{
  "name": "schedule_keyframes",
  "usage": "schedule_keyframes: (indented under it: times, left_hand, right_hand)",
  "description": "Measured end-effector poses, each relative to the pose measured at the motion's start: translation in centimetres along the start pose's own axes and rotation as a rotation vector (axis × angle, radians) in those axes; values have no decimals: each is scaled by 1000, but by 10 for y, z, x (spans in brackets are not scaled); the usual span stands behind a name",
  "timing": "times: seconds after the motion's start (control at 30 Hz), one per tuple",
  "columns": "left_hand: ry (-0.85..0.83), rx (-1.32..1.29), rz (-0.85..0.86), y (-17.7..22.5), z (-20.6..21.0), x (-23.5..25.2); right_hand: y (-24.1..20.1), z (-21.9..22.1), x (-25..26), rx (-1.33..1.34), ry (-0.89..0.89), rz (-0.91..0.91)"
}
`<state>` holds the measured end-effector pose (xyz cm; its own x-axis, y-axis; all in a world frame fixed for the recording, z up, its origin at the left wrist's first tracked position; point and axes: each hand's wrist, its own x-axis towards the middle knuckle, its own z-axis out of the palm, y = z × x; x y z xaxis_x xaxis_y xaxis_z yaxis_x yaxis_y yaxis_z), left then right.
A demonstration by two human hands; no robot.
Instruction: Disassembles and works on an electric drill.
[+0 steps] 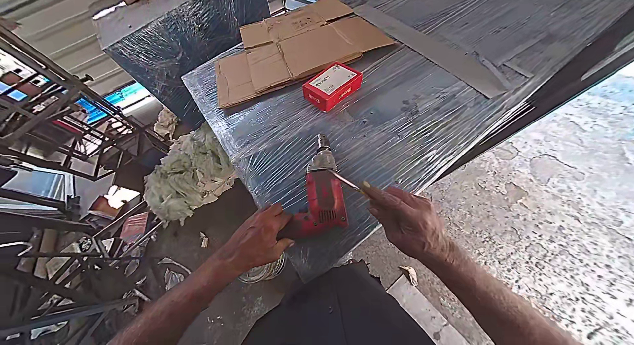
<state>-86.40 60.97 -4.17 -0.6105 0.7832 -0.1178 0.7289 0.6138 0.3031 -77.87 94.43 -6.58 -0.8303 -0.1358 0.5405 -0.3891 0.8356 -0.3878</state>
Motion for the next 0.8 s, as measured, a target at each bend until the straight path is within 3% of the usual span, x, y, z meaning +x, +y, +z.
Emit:
schedule_keyframes:
  times: [0.1, 0.27, 0.4, 0.6, 0.8]
  left_hand:
    - [8, 3, 25, 0, 1, -1]
    - [172, -31, 99, -4, 13, -3]
    - [223, -239, 119, -15, 33, -10]
    - [269, -543, 207, -39, 58, -17]
    - [395, -618, 351, -48, 72, -8]
  right_hand:
    - [8, 13, -9, -217, -224, 54]
    - [-23, -8, -21, 212, -136, 260]
    - [-60, 1, -74, 544, -71, 451]
    - [-140, 45, -136, 471, 20, 666]
    - [-208, 91, -148, 360, 189, 766]
